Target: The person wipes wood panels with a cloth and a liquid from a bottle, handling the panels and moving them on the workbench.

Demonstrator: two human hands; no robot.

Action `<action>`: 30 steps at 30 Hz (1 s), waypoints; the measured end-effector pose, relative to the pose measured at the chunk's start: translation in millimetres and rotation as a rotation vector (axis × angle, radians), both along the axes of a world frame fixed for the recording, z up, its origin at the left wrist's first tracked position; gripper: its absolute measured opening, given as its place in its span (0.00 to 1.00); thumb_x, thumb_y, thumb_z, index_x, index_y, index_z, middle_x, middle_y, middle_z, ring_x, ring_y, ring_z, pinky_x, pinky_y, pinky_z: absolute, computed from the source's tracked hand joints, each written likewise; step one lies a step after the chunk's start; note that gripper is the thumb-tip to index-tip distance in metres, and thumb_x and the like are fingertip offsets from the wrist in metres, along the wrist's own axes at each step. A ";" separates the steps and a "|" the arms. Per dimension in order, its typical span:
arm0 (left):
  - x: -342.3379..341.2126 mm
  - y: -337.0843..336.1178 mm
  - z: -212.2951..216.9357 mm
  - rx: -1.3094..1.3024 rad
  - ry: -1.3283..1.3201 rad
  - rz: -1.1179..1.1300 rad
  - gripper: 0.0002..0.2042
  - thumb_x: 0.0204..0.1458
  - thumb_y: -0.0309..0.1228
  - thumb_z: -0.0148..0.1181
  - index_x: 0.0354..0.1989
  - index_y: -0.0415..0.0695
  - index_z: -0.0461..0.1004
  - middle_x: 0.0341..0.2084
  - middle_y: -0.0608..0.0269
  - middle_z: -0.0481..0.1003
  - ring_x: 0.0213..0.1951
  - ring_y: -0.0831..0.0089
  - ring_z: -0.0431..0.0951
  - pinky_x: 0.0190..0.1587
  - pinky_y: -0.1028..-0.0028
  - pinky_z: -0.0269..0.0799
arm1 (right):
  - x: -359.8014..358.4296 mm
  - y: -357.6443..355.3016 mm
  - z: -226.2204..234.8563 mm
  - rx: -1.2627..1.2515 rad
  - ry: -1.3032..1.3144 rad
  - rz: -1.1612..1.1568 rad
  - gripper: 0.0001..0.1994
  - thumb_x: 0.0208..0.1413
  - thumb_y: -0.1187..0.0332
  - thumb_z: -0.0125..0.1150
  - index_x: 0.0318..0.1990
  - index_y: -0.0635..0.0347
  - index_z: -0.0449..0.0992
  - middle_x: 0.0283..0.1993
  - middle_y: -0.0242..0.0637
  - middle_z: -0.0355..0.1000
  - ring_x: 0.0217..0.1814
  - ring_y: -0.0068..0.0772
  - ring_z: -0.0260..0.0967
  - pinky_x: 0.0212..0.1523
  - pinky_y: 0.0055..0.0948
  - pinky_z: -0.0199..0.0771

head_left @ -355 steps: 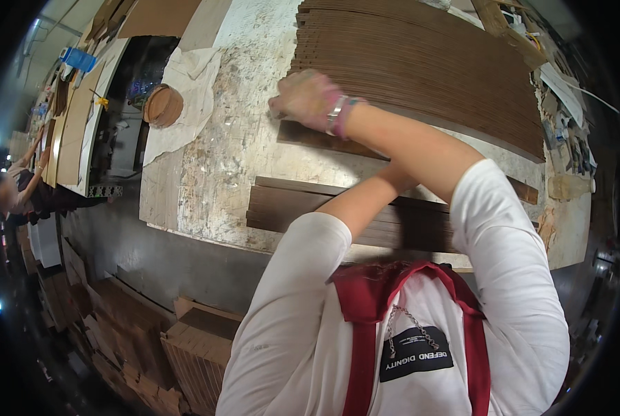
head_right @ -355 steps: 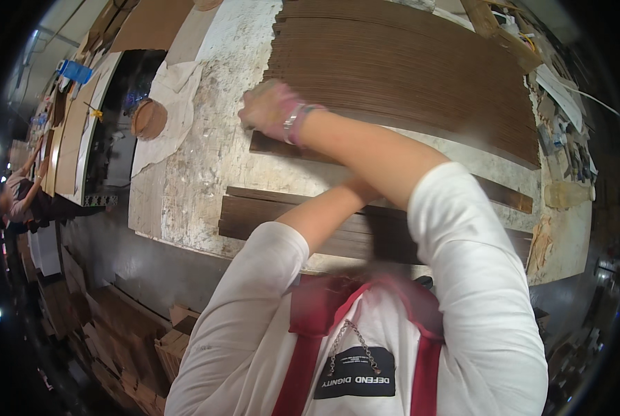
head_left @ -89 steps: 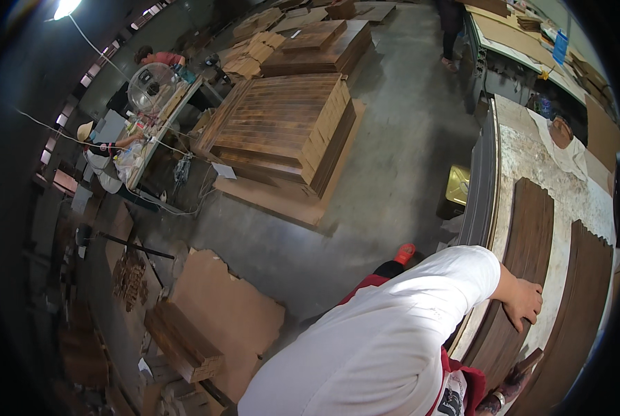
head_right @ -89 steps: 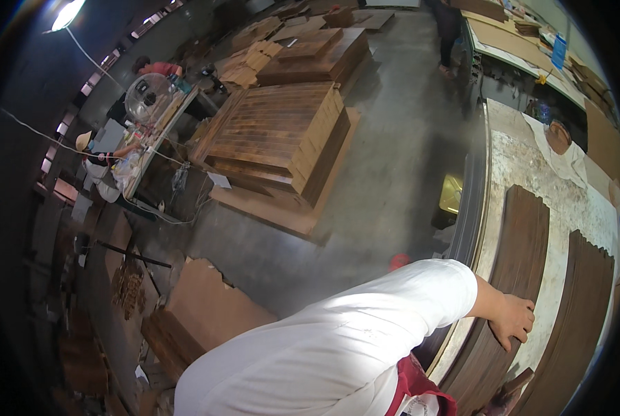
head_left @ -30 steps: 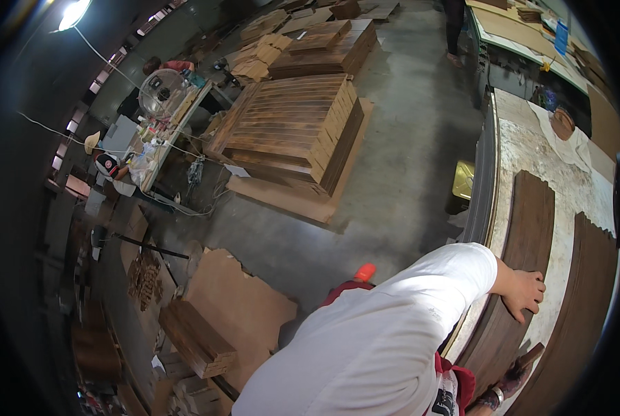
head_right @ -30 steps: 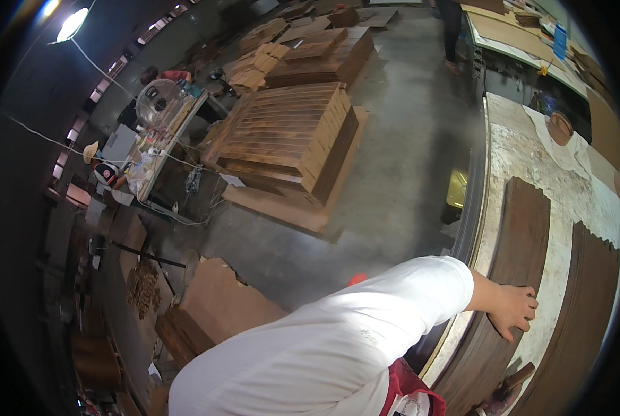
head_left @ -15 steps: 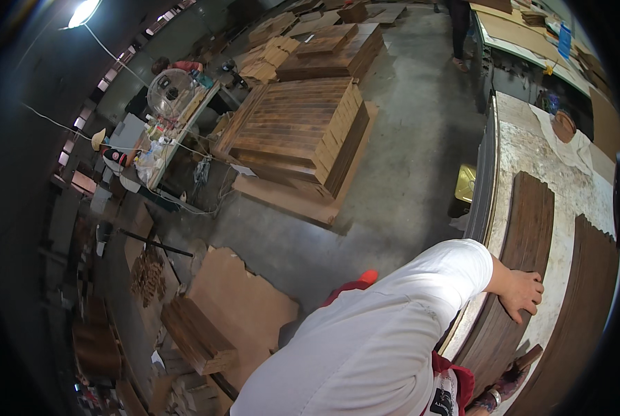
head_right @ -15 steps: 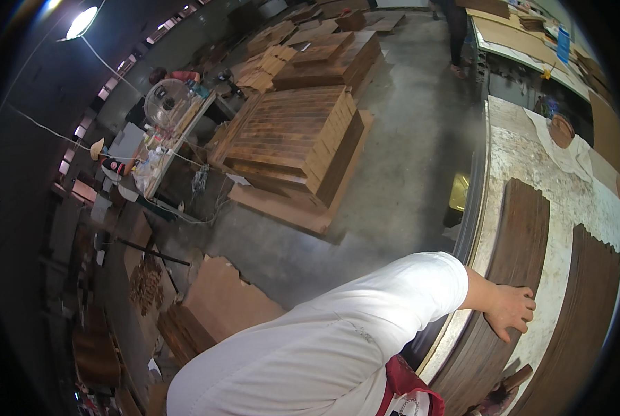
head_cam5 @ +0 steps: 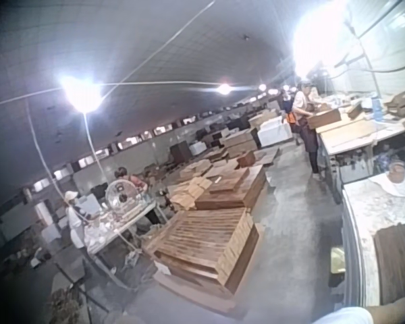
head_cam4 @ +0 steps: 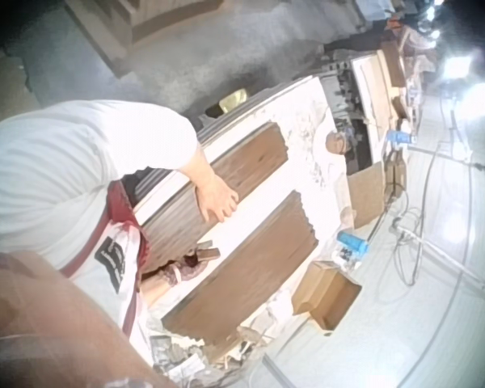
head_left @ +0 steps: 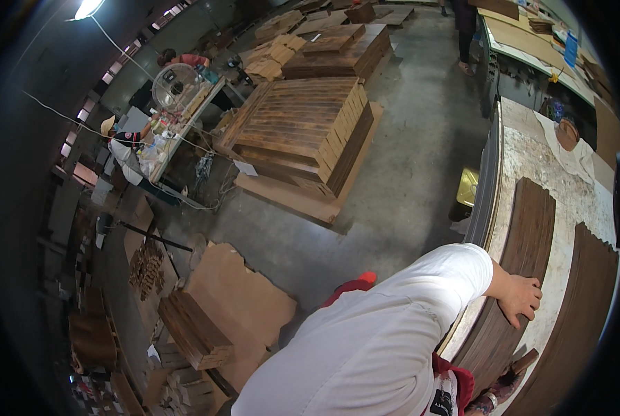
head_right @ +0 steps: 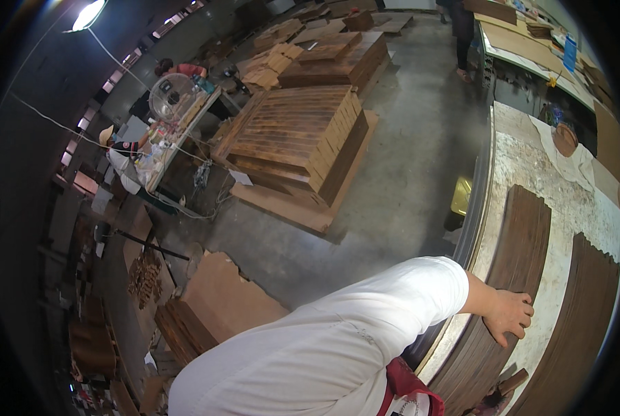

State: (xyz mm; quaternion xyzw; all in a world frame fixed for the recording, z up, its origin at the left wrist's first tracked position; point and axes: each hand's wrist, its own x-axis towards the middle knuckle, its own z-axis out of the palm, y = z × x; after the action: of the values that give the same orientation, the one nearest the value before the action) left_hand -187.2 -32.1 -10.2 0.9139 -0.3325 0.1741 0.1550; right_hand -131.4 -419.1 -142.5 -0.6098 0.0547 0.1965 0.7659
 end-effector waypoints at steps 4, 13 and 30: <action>-1.0 -0.4 2.2 0.018 -0.001 -0.001 0.23 0.51 0.58 0.53 0.46 0.56 0.77 0.46 0.64 0.74 0.56 0.61 0.65 0.59 0.54 0.53 | -1.3 -2.3 -0.5 0.001 -0.002 0.025 0.25 0.61 0.60 0.45 0.65 0.57 0.61 0.57 0.37 0.69 0.57 0.39 0.67 0.58 0.35 0.64; -4.2 0.5 4.3 0.001 -0.008 0.016 0.23 0.51 0.58 0.53 0.46 0.55 0.78 0.45 0.64 0.74 0.56 0.62 0.65 0.59 0.55 0.52 | 1.1 -13.3 -7.7 -0.018 -0.023 0.089 0.26 0.61 0.59 0.45 0.65 0.56 0.61 0.58 0.37 0.69 0.57 0.38 0.67 0.58 0.35 0.64; -3.1 0.9 9.8 0.007 0.029 -0.010 0.23 0.52 0.57 0.52 0.47 0.55 0.77 0.46 0.64 0.73 0.56 0.63 0.65 0.60 0.55 0.52 | -6.4 -11.2 -0.5 0.007 -0.017 0.023 0.25 0.62 0.59 0.44 0.65 0.55 0.62 0.57 0.37 0.68 0.57 0.38 0.67 0.58 0.35 0.64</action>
State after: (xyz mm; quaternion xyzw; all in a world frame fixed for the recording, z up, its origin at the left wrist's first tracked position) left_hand -190.2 -31.2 -0.4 0.9152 -0.3353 0.1589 0.1575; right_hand -137.8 -430.3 -143.0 -0.6094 0.0402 0.2001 0.7662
